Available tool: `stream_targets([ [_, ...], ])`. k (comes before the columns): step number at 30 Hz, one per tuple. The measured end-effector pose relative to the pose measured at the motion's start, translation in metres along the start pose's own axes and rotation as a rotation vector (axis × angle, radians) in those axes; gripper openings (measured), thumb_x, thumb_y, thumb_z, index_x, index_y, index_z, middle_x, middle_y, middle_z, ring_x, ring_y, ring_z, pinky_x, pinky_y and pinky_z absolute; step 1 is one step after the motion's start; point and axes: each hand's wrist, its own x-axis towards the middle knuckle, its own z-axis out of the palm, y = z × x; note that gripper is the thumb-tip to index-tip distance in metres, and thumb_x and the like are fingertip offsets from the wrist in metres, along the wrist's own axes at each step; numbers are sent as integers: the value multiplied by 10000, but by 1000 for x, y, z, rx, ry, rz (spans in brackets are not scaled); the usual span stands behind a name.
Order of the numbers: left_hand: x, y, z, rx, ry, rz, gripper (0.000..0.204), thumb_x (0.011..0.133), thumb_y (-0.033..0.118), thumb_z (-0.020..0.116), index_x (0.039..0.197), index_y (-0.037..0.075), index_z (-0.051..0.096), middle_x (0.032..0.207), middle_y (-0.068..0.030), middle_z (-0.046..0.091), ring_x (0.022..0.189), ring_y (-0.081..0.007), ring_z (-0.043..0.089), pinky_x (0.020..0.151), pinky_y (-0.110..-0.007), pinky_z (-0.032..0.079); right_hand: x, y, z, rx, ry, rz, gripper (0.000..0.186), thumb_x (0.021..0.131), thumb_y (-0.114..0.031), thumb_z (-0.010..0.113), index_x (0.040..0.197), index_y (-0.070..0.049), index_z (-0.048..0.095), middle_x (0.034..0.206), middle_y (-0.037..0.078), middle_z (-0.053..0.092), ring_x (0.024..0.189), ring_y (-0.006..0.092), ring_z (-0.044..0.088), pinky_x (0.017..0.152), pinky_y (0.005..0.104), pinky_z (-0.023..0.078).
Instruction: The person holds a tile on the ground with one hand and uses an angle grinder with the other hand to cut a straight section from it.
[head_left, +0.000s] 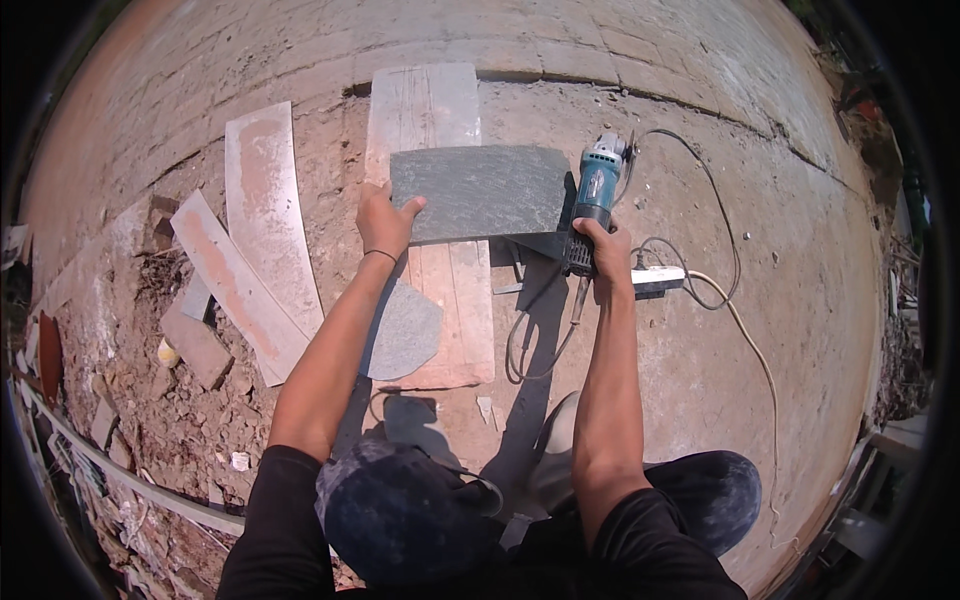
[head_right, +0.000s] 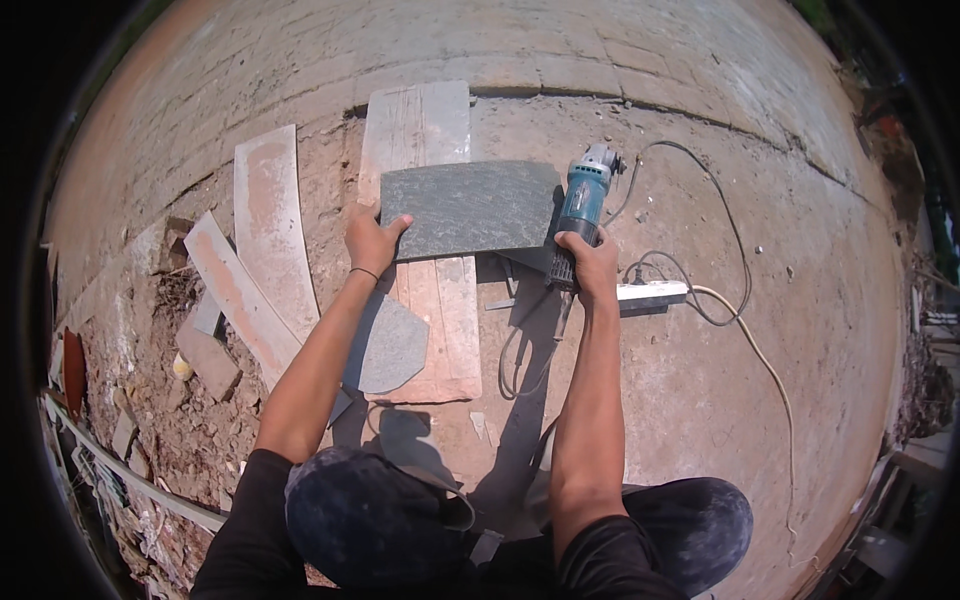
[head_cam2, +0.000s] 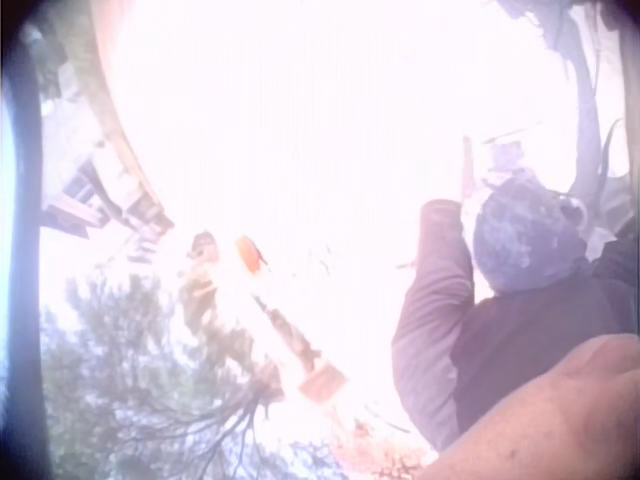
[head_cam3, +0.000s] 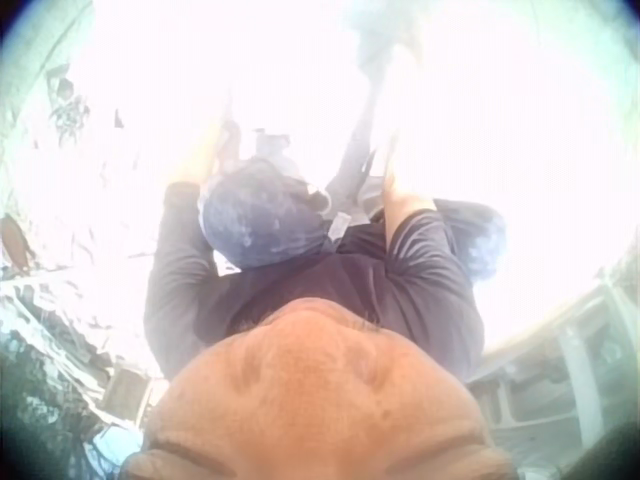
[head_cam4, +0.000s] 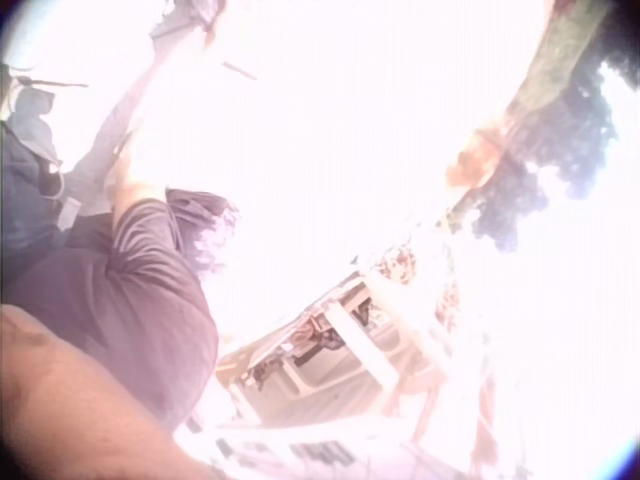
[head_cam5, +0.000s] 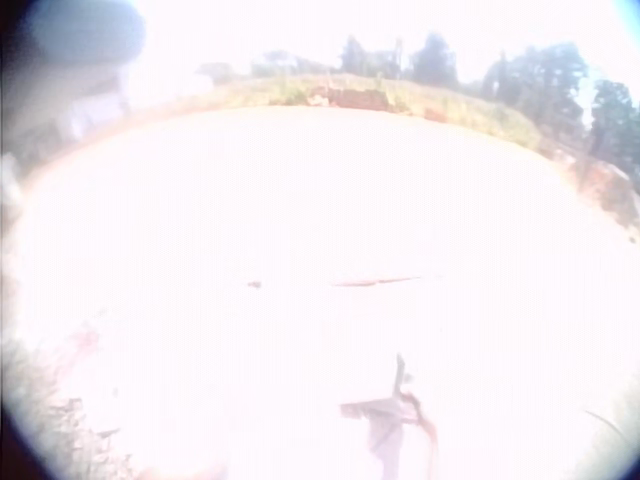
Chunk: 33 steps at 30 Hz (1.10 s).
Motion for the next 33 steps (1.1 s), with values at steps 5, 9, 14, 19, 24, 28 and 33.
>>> stream_targets([
  [5, -7, -2, 5, -53, 25, 49, 606, 718, 378, 833, 1126, -43, 679, 986, -196, 600, 942, -346, 608, 826, -411, 493, -6, 4, -14, -5, 36, 37, 331, 755, -167, 728, 987, 36, 607, 737, 66, 632, 552, 146, 619, 515, 279, 523],
  [9, -15, 22, 2, -59, -98, -4, 641, 739, 308, 834, 1198, -86, 623, 1057, -189, 578, 995, -347, 608, 875, -407, 496, -7, 5, -29, 95, 91, 80, 323, 742, -145, 733, 981, 37, 615, 766, 65, 633, 571, 139, 611, 532, 270, 505],
  [14, -9, 25, -1, -4, -172, -11, 623, 741, 316, 829, 1190, -69, 633, 1057, -197, 577, 990, -351, 608, 865, -401, 496, -9, 2, -29, 102, 123, 56, 314, 734, -141, 737, 968, 38, 626, 778, 59, 634, 591, 134, 608, 549, 265, 495],
  [19, -6, 4, 6, -10, -49, 35, 438, 745, 338, 811, 1074, 63, 726, 868, -158, 606, 832, -312, 618, 760, -407, 498, -11, 0, -24, 76, 99, 34, 306, 742, -154, 738, 959, 34, 632, 767, 55, 640, 587, 127, 611, 544, 259, 495],
  [24, -6, -1, -4, -13, -101, -53, 368, 729, 267, 830, 980, 20, 723, 853, -152, 615, 800, -317, 620, 733, -423, 494, -12, -5, -16, 101, 83, 18, 305, 765, -186, 734, 950, 34, 632, 739, 44, 644, 564, 116, 612, 527, 252, 494],
  [28, -11, 3, -6, 0, -80, -7, 369, 723, 269, 829, 983, 30, 720, 835, -150, 616, 790, -314, 626, 733, -420, 497, -10, 4, -16, 123, 73, 20, 286, 771, -172, 725, 941, 38, 630, 733, 47, 641, 558, 120, 611, 510, 255, 491],
  [33, -10, 7, -9, -30, -78, -11, 400, 726, 277, 825, 1041, 54, 723, 850, -148, 625, 812, -312, 635, 743, -416, 502, -6, 3, -24, 189, 120, 10, 298, 746, -140, 720, 965, 41, 628, 775, 52, 632, 592, 126, 605, 551, 258, 494],
])
